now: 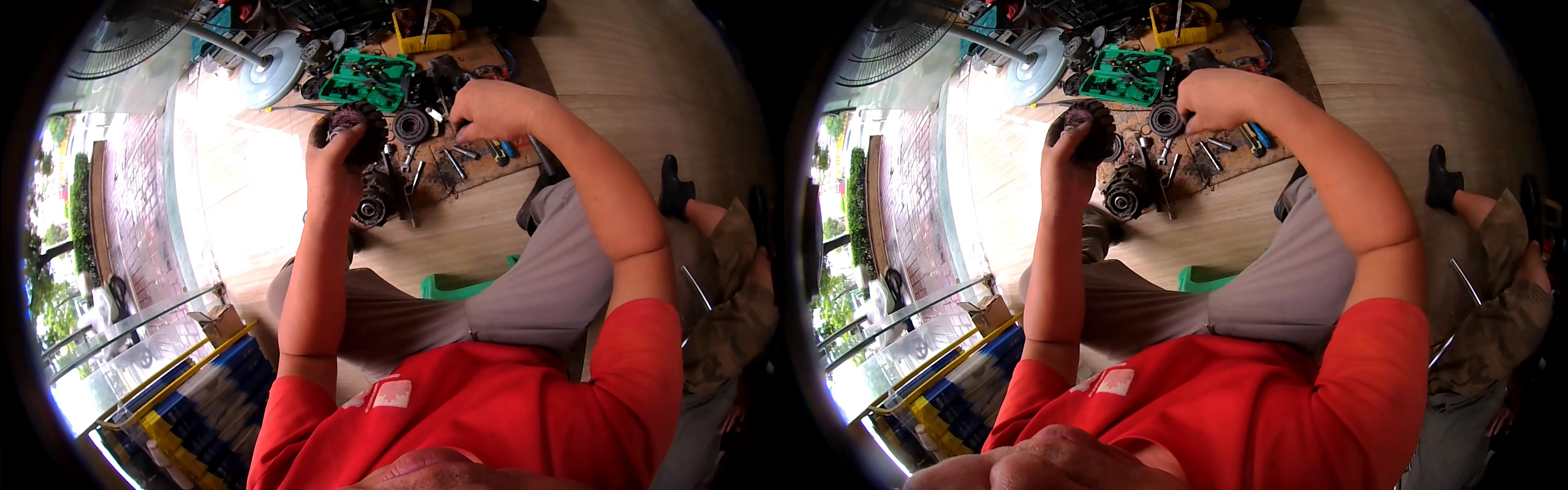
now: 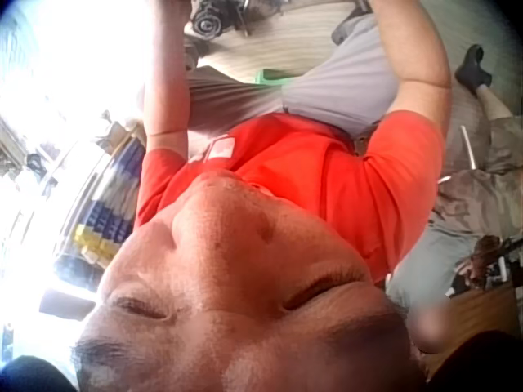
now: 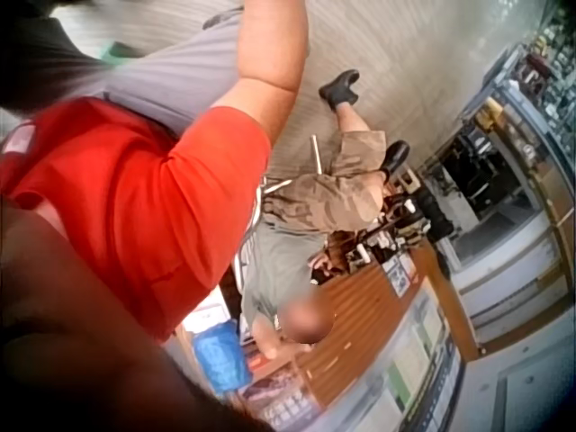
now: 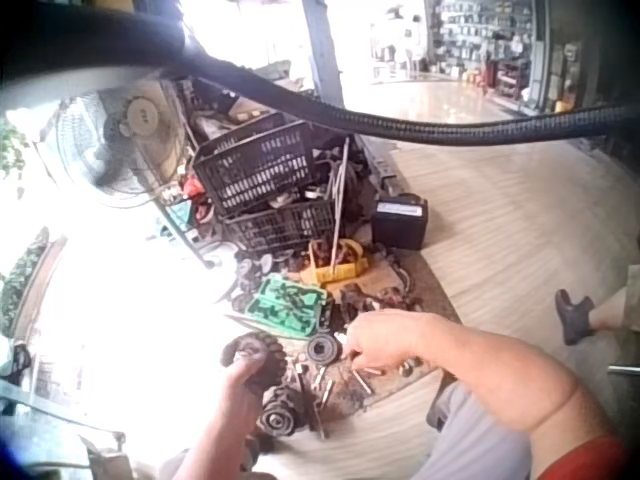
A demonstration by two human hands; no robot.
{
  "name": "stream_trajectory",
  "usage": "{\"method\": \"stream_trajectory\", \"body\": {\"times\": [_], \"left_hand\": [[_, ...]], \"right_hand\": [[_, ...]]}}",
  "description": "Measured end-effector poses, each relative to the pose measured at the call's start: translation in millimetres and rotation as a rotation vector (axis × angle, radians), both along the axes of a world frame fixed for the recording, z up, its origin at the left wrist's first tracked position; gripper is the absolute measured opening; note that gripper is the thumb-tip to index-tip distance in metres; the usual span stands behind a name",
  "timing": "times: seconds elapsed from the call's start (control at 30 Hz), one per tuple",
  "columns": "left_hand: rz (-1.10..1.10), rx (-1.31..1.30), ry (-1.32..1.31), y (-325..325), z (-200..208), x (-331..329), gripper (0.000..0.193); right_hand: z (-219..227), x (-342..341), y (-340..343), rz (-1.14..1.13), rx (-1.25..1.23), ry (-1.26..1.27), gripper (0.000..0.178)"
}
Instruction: The person manipulates a gear-like mechanical component and a green circuit board by hand, fitting small parts together and using pliers to adjust internal elements.
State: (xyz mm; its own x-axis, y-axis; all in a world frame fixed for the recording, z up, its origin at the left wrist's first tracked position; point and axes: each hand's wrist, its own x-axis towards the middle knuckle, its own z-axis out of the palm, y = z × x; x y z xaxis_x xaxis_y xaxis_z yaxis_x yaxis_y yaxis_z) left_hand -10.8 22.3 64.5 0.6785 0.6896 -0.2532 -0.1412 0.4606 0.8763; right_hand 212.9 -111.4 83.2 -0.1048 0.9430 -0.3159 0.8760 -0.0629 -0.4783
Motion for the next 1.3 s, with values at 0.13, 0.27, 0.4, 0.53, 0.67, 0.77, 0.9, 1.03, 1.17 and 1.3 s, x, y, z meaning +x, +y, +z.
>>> {"method": "stream_trajectory", "body": {"times": [0.13, 0.27, 0.4, 0.53, 0.67, 0.77, 0.9, 1.03, 1.17, 1.3], "left_hand": [[-0.04, 0.129, 0.042, -5, -1, 1, 0.039], [-0.111, 0.23, 0.076, -10, 2, 3, 0.061], [-0.135, 0.323, 0.129, -14, 8, 2, 0.072], [-0.121, 0.393, 0.201, -13, 6, 3, 0.071], [-0.043, 0.364, 0.24, -9, 1, 3, 0.066], [0.039, 0.255, 0.185, -6, 0, 3, 0.052], [0.001, 0.163, 0.098, 7, -1, 0, 0.037], [-0.055, -0.008, -0.028, 16, -1, -6, 0.033], [-0.189, -0.259, -0.257, 24, -8, -8, 0.033], [-0.171, -0.383, -0.315, 21, -10, -9, 0.032]], "right_hand": [[-5, 13, -4, -0.2, 0.073, -0.179, 0.019], [-20, 29, -3, -0.34, 0.258, -0.348, 0.018], [-37, 46, 5, -0.459, 0.545, -0.379, 0.018], [-24, 47, 4, -0.574, 0.797, -0.235, 0.017], [4, 42, -6, -0.626, 0.884, -0.007, 0.016], [30, 30, -11, -0.676, 0.867, 0.183, 0.012], [33, 42, -18, -0.563, 0.853, 0.287, 0.015], [36, 55, -27, -0.673, 0.775, 0.295, 0.009], [30, 78, -31, -0.754, 0.766, 0.151, 0.012], [19, 106, -37, -0.888, 0.741, 0.167, 0.013]]}}
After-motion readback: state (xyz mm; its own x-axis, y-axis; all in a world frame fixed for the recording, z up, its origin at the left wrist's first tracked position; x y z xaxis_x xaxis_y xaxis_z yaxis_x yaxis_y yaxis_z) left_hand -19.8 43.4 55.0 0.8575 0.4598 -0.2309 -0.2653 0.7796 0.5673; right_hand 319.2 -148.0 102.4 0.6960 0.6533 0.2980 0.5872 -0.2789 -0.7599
